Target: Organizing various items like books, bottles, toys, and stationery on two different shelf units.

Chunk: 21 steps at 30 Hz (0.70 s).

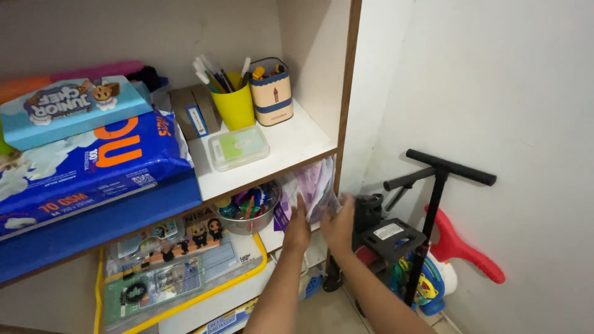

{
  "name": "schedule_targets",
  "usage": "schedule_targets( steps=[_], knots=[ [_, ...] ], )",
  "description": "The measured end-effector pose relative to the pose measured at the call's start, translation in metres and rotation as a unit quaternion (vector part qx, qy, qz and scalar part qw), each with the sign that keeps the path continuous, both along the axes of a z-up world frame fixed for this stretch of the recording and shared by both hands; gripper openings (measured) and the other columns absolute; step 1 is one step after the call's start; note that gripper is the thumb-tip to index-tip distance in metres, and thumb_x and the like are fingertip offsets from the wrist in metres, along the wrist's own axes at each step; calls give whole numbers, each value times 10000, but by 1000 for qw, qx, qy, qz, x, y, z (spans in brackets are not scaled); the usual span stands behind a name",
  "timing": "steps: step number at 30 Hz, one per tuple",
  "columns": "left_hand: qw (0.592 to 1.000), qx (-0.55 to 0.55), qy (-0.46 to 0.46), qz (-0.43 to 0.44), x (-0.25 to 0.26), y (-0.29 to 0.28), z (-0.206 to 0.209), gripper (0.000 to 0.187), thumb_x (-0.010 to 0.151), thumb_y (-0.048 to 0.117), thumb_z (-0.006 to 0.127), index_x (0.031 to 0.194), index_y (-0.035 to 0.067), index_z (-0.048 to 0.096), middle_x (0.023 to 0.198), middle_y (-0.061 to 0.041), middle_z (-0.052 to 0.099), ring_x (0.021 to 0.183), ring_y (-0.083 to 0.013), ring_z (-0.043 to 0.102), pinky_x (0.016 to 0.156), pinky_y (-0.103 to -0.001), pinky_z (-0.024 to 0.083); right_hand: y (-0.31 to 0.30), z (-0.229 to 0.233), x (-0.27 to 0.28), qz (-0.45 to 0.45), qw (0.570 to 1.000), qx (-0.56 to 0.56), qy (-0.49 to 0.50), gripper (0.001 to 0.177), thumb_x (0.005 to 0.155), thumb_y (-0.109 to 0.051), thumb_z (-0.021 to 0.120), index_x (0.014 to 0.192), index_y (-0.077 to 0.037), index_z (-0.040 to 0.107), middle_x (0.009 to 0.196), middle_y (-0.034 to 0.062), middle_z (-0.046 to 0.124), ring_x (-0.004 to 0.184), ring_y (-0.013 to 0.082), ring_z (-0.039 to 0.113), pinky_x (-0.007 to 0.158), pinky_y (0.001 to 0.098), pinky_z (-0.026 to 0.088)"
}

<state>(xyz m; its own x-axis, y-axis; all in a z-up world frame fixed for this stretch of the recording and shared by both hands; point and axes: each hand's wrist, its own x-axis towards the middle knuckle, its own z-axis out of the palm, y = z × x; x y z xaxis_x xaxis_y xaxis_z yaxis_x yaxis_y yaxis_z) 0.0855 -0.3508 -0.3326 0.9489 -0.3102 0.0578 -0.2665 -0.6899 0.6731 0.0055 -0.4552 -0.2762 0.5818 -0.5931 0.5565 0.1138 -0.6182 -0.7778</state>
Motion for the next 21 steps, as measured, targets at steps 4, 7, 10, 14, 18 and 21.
schedule_targets(
  steps=[4, 7, 10, 14, 18, 21],
  knots=[
    [999, 18, 14, -24, -20, 9, 32, 886, 947, 44, 502, 1660, 272, 29, 1583, -266, 369, 1362, -426, 512, 1104, -478, 446, 22, 43, -9, -53, 993, -40, -93, 415, 872, -175, 759, 1133, 85, 568, 1001, 268, 595, 795, 398, 628, 664, 426, 524],
    [997, -8, -39, -68, -27, 6, 42, 887, 909, 140, 591, 1626, 223, 75, 1587, -248, 390, 1355, -428, 495, 1098, -458, 442, 20, 62, 0, 54, 992, 111, 20, 424, 834, -276, 848, 1012, 50, 645, 844, 189, 698, 690, 322, 663, 651, 401, 561],
    [994, -64, -44, -83, -41, 2, 76, 858, 900, 186, 633, 1610, 188, 152, 1573, -243, 406, 1368, -422, 476, 1108, -439, 424, 27, 91, 3, 18, 998, 51, 16, 473, 799, -281, 820, 1143, 15, 686, 843, 149, 745, 608, 302, 685, 601, 406, 549],
    [991, -107, -18, -84, -28, -1, 49, 827, 931, 194, 641, 1607, 87, 177, 1559, -272, 396, 1412, -414, 439, 1143, -426, 392, 20, 83, 22, -24, 999, -9, -39, 250, 856, -237, 768, 969, -15, 745, 837, 158, 746, 700, 357, 710, 639, 429, 554],
    [992, -92, -38, -80, -30, 8, 37, 856, 863, 58, 574, 1619, 54, 172, 1589, -279, 349, 1457, -395, 388, 1185, -397, 343, 6, 67, 27, 1, 999, -35, 35, 251, 919, -238, 739, 821, -12, 693, 758, 198, 684, 699, 403, 659, 643, 471, 527],
    [992, -88, -40, -83, -31, 18, 33, 830, 838, 7, 542, 1598, 42, 209, 1578, -284, 352, 1469, -386, 372, 1201, -376, 327, 13, 70, 2, -19, 992, -90, -84, 201, 1020, -180, 614, 947, -8, 539, 813, 211, 595, 723, 398, 598, 650, 472, 484]
  ],
)
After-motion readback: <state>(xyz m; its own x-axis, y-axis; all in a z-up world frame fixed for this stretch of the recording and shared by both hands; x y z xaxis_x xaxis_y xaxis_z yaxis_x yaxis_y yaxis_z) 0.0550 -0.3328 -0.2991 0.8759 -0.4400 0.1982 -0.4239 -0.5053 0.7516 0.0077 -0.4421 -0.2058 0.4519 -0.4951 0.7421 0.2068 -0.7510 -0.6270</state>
